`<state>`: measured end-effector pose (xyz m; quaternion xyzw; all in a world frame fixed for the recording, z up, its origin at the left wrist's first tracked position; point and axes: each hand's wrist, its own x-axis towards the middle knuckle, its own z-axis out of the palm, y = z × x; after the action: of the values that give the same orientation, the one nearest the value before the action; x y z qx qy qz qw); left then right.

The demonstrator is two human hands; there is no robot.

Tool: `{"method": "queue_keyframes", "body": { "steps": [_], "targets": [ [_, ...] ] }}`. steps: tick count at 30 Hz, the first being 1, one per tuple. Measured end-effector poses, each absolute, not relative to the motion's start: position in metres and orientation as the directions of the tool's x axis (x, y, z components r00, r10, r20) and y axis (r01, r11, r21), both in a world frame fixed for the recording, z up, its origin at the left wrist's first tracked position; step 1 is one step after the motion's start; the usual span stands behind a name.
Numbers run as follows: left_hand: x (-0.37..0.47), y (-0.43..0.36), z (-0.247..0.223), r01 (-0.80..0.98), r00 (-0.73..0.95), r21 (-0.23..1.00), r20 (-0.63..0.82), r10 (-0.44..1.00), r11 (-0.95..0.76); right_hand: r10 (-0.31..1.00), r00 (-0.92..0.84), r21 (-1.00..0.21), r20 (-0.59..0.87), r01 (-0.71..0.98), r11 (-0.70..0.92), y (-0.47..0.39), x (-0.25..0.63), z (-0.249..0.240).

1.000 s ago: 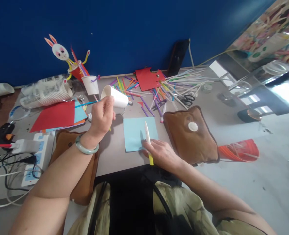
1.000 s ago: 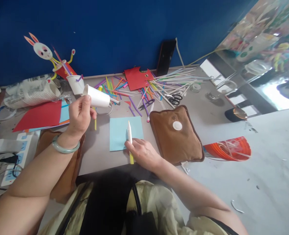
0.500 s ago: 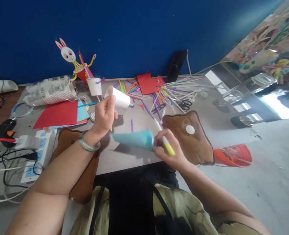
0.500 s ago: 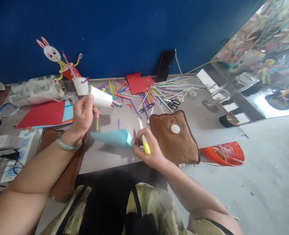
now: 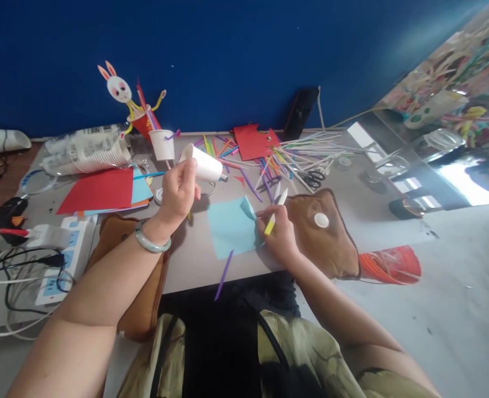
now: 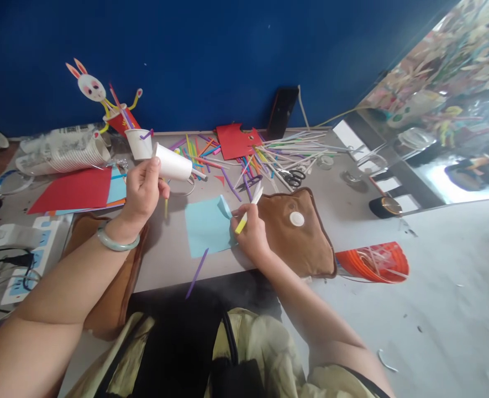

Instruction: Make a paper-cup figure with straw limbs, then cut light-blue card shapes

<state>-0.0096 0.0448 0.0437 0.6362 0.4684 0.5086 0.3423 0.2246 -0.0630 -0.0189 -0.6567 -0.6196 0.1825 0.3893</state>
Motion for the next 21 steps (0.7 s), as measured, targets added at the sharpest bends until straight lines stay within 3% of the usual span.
{"method": "queue_keyframes", "body": {
  "steps": [4, 7, 9, 12, 16, 21],
  "targets": [
    [-0.009, 0.045, 0.044, 0.204, 0.035, 0.919, 0.338, 0.941, -0.338, 0.891, 0.066, -0.567, 0.449, 0.791, 0.227, -0.064, 0.228, -0.017],
    [-0.009, 0.045, 0.043, 0.215, 0.058, 0.922, 0.317, 0.947, -0.322, 0.789, -0.250, -0.429, 0.562, 0.727, 0.536, -0.074, 0.224, -0.010],
    [-0.009, 0.046, 0.041, 0.243, 0.095, 0.918, 0.300, 0.949, -0.314, 0.688, -0.502, -0.396, 0.523, 0.572, 0.718, -0.082, 0.216, -0.005],
    [-0.009, 0.045, 0.038, 0.274, 0.181, 0.911, 0.267, 0.947, -0.309, 0.511, -0.761, -0.298, 0.400, 0.420, 0.857, -0.091, 0.200, -0.002],
    [-0.008, 0.043, 0.037, 0.317, 0.296, 0.912, 0.166, 0.941, -0.261, 0.444, -0.842, -0.164, 0.306, 0.413, 0.896, -0.092, 0.187, -0.011],
    [-0.007, 0.042, 0.027, 0.387, 0.472, 0.902, -0.015, 0.882, -0.191, 0.452, -0.825, -0.099, 0.340, 0.447, 0.889, -0.090, 0.188, -0.022]
  ]
}}
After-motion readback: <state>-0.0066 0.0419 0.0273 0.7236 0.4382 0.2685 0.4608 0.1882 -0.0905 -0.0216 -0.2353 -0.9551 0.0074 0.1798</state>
